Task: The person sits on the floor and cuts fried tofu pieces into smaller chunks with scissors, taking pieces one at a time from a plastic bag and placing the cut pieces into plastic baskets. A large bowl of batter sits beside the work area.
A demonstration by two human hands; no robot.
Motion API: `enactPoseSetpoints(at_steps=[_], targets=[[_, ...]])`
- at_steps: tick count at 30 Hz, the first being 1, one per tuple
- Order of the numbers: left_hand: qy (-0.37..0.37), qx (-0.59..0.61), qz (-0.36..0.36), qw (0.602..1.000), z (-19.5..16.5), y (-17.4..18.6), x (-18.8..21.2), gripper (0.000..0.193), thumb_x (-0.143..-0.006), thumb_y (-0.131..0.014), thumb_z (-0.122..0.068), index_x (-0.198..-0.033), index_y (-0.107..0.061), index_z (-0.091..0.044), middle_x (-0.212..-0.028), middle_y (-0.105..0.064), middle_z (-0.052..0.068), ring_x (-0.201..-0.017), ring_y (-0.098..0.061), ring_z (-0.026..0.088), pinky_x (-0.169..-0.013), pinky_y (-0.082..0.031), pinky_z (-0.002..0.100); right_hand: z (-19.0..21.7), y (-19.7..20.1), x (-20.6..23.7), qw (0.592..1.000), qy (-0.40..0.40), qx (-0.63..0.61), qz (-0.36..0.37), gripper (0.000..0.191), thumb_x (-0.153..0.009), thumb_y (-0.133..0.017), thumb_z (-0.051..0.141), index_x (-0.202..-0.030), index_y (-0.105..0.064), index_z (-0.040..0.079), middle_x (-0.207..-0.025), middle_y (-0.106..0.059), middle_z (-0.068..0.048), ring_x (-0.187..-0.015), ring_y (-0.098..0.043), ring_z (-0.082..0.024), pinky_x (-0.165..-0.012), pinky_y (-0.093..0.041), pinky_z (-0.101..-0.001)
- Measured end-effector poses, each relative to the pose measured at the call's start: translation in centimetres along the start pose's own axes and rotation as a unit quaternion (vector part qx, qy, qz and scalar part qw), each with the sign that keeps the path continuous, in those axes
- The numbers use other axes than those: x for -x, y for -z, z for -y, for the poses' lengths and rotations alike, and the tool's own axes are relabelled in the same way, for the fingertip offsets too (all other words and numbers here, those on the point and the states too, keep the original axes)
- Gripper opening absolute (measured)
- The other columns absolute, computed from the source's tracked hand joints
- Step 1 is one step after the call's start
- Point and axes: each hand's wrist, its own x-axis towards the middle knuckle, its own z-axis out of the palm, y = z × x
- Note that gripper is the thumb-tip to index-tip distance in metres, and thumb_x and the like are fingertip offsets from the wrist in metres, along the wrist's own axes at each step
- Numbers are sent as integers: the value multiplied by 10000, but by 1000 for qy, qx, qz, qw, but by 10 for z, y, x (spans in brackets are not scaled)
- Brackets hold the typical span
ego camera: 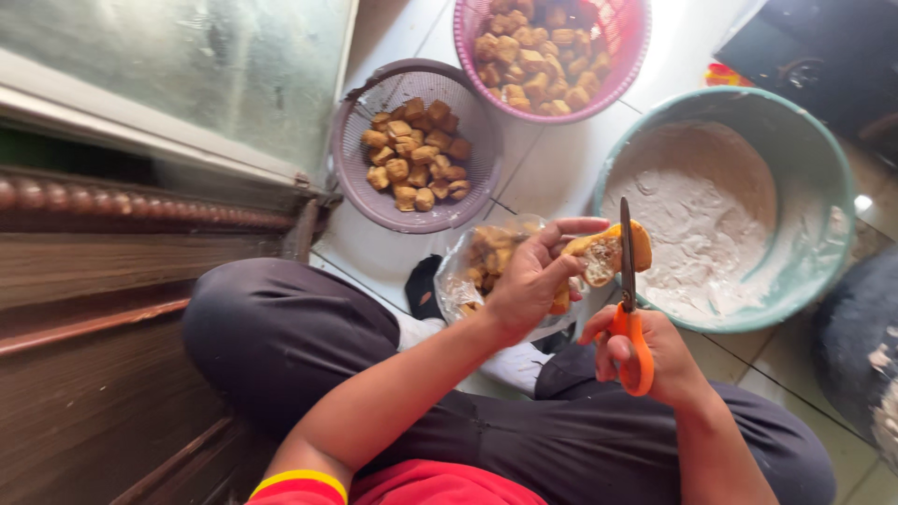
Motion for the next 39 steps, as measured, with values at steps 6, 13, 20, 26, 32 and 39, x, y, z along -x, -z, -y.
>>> enactPoseSetpoints(at_steps=[6, 13, 20, 26, 32, 39], targets=[[-40, 159, -311, 936, -8, 41, -30, 710, -955, -721, -270, -1528, -337, -100, -1082, -681, 34, -824, -557, 79, -711, -503, 256, -1, -10, -18, 983, -85, 94, -134, 299, -921, -680, 290, -969, -692, -5, -595, -644, -78, -493, -603, -137, -442, -440, -269], [-5, 94, -194, 977, 31, -5, -19, 637, -1016, -637, -340, -1510, -437, 10, -1276, -629, 41, -1121, -632, 152, -972, -534, 347, 1, -26, -18, 962, 18, 188, -197, 287, -801, -818, 159, -1044, -739, 30, -635, -642, -60, -545, -589, -96, -482, -463, -254], [-62, -133, -19, 989, 61, -3, 13, 432, -1066, -603, -323, -1391, -578, -40, -1255, -658, 76, -1182, -641, 174, -1048, -506, 337, -7, -12, -9, 954, 47, 54, -293, 252, -953, -698, 204, -1099, -669, 0, -680, -643, -62, -520, -570, -127, -451, -419, -275], [16, 25, -68, 997, 2, 9, -11, 334, -1005, -691, -313, -1264, -660, -104, -1139, -717, 10, -1074, -665, 119, -946, -517, 311, 6, -7, 1, 993, 109, -24, -44, 744, -923, -626, 678, -1177, -633, -21, -668, -664, -87, -664, -563, -128, -553, -389, -238], [25, 126, -109, 986, -33, 20, -12, 302, -996, -687, -357, -1222, -665, -158, -1128, -716, -42, -1105, -672, 90, -943, -513, 290, 28, -22, 14, 987, -3, 12, 158, 1046, -698, -588, 925, -1178, -626, -3, -798, -732, -96, -766, -651, -152, -636, -395, -262], [-40, 74, -47, 995, -27, 9, -4, 289, -995, -705, -296, -1213, -687, -106, -1142, -716, -7, -1117, -661, 92, -1057, -516, 333, 35, -25, 11, 981, -15, 30, 189, 985, -717, -582, 876, -1185, -630, 10, -828, -744, -86, -770, -657, -133, -651, -394, -263]])
